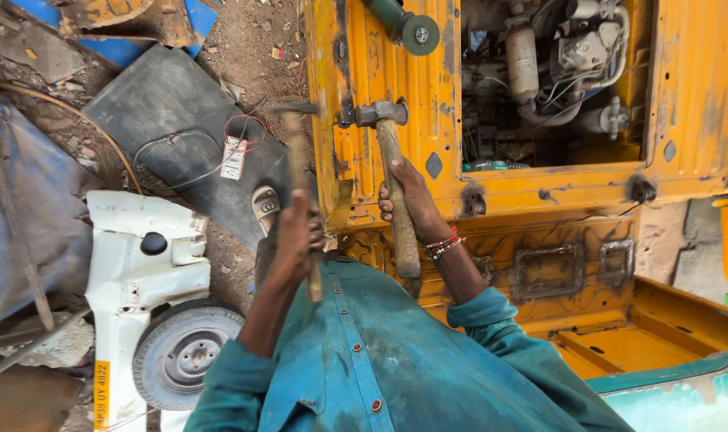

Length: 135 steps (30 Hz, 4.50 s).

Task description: The person uses an angle grinder to smooth a yellow metal panel, producing sparks. Then the person uses two hammers to strike the same panel repeatedly, likely to flatten or shape the metal.

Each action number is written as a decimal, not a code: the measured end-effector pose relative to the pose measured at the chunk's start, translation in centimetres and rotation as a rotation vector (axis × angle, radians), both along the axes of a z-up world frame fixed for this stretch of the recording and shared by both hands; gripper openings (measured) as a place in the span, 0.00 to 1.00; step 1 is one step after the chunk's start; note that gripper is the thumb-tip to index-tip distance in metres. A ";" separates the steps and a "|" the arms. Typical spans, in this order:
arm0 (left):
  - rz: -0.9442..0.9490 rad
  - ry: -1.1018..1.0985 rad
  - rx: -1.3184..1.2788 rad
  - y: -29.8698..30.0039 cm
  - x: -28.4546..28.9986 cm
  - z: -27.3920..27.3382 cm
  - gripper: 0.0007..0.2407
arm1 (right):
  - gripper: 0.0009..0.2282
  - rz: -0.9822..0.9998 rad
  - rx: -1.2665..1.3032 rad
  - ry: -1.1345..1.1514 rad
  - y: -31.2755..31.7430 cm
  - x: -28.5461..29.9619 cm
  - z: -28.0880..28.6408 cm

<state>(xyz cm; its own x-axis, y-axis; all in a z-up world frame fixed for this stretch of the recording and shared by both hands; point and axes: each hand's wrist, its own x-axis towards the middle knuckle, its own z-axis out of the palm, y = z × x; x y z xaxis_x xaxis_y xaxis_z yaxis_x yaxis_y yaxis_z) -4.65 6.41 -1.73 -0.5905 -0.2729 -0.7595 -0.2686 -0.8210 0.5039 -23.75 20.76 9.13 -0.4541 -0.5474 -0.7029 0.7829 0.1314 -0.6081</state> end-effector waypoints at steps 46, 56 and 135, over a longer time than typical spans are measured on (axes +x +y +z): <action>0.553 0.199 -0.139 -3.5 0.3 5.3 0.19 | 0.17 -0.063 0.129 0.016 0.4 1.2 1.0; 0.243 0.087 -0.246 -3.5 2.1 5.4 0.20 | 0.16 -0.009 0.116 0.066 0.0 1.4 -0.6; -0.036 -0.004 -0.453 9.6 0.0 2.8 0.22 | 0.20 -0.041 0.163 0.055 1.5 0.5 -2.5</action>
<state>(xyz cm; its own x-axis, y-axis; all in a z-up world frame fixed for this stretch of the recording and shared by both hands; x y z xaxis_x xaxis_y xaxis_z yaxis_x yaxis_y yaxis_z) -4.62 16.05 1.06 -0.6033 -0.5575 -0.5702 -0.2958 -0.5076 0.8092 -23.23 22.31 6.61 -0.5139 -0.4088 -0.7542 0.7556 0.2004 -0.6236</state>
